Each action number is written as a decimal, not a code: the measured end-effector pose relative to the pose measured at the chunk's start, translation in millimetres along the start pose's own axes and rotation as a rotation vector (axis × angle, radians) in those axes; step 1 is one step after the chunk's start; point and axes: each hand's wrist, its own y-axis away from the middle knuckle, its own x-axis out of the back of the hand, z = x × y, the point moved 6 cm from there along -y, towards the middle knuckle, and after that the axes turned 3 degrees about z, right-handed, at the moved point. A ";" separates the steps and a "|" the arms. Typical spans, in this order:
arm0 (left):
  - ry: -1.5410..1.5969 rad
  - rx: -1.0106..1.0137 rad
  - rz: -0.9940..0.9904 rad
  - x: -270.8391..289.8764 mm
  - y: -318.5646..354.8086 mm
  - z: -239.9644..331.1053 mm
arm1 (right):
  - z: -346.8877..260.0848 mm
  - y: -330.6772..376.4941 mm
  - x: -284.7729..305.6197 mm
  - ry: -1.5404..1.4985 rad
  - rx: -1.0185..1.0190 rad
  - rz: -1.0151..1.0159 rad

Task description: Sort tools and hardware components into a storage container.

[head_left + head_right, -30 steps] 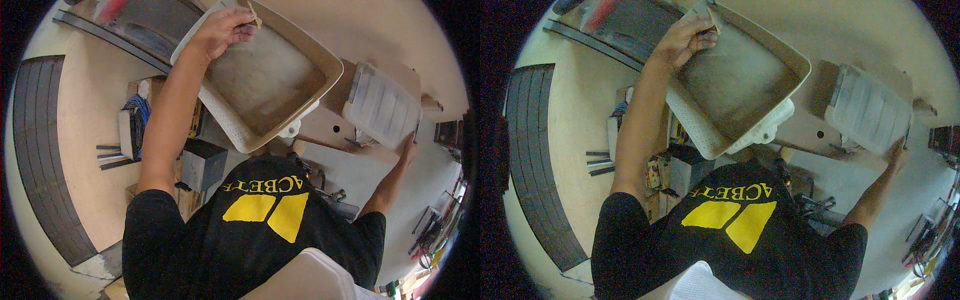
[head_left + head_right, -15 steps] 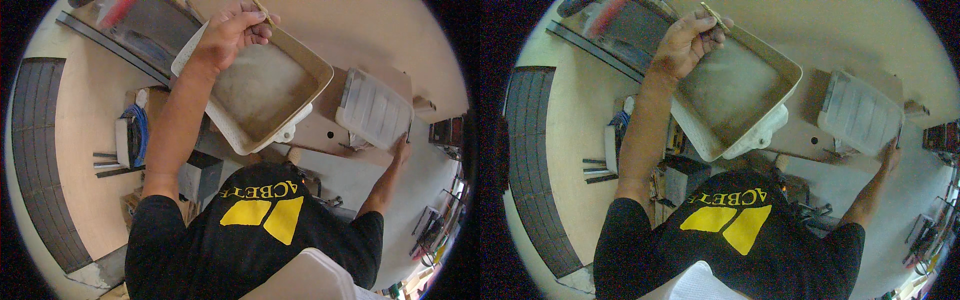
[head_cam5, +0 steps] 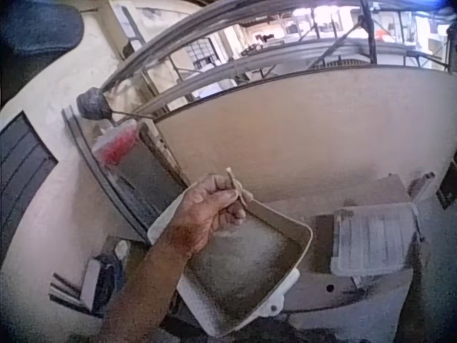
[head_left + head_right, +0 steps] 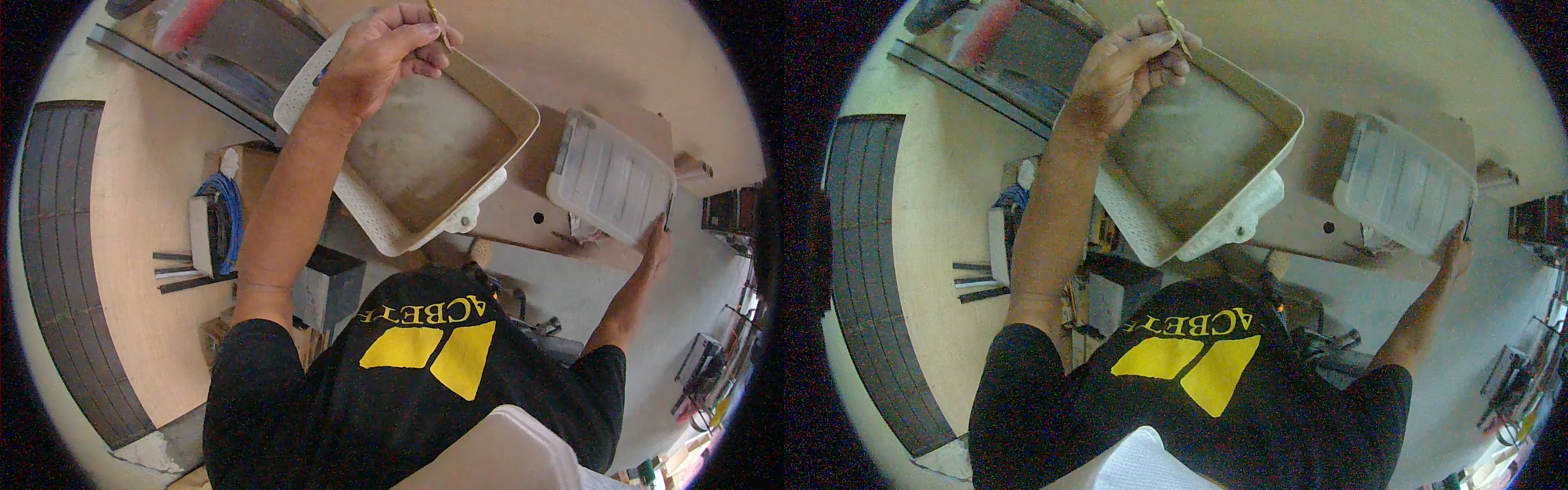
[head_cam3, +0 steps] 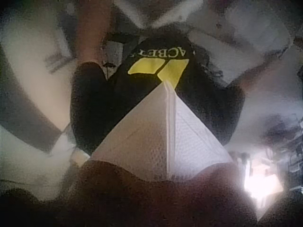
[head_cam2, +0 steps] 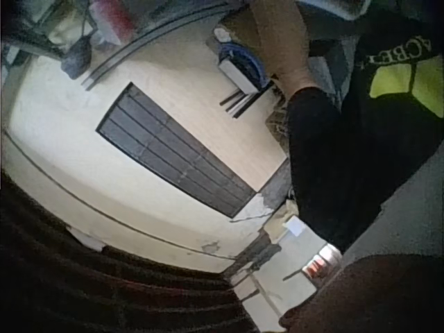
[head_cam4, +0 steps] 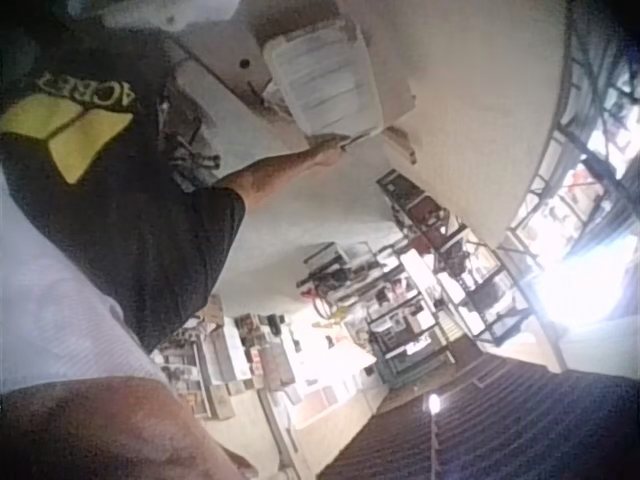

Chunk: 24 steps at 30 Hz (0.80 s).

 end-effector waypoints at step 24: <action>-1.202 -0.181 -0.559 -258.5 -116.7 -123.4 | 68.5 115.1 -7.8 -0.635 -0.080 -0.007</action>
